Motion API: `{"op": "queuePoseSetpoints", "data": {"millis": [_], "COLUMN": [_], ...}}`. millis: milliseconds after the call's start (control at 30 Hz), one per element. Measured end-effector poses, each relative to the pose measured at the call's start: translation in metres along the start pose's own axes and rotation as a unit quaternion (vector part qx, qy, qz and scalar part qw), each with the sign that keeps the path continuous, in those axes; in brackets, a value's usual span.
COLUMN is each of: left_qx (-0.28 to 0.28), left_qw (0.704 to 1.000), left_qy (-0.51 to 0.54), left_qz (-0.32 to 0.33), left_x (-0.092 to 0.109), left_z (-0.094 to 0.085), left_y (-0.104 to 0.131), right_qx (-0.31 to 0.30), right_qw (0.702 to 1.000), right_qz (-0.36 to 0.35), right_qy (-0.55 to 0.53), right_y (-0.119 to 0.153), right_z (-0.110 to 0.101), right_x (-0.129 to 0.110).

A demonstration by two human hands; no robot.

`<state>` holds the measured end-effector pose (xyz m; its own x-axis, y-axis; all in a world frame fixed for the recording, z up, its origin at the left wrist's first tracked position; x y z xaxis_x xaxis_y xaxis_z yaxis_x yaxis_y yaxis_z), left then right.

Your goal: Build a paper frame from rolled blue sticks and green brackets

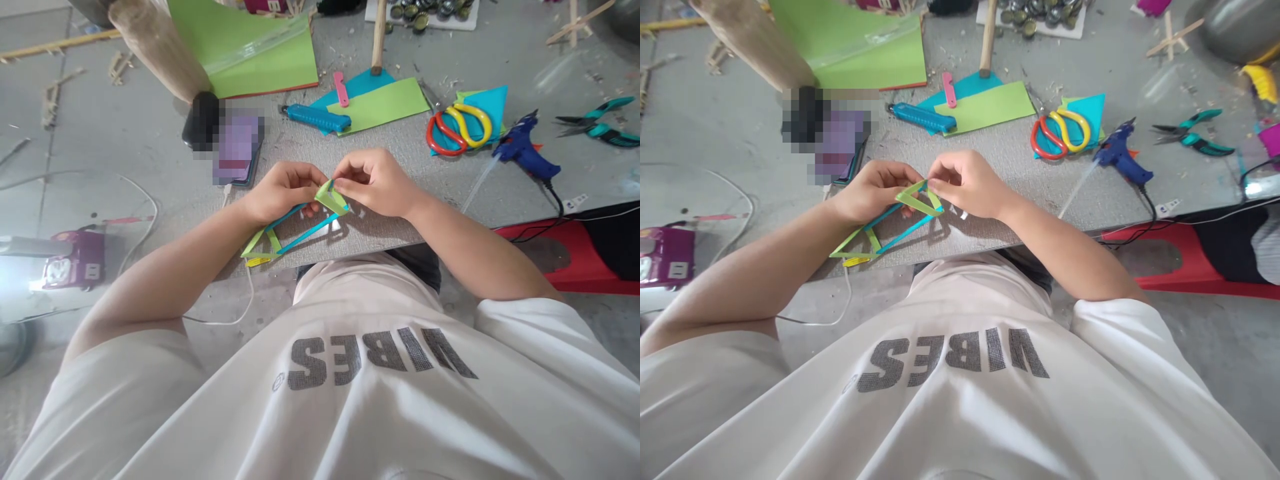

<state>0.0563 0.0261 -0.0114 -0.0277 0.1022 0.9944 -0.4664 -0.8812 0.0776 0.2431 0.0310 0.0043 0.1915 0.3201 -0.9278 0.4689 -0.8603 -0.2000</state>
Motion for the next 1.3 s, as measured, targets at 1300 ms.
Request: {"op": "queuePoseSetpoints", "data": {"millis": [1300], "left_qx": [0.269], "left_qw": [0.95], "left_qy": [0.002], "left_qz": [0.158], "left_x": [0.02], "left_z": [-0.077], "left_y": [0.002], "right_qx": [0.208], "right_qw": [0.976], "right_qz": [-0.053], "right_qy": [-0.035], "right_y": [-0.014], "right_z": [-0.068], "right_x": [0.021]}}
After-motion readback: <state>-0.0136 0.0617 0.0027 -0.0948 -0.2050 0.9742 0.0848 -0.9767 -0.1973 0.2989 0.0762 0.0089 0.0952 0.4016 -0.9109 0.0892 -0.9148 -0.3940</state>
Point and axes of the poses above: each hand's wrist, its own y-axis away from the middle knuckle, its own z-axis out of the palm, x = y × z, the point moved 7 cm from there along -y, towards the middle knuckle, and after that the axes turned 5 degrees about x, right-handed, at the moved point
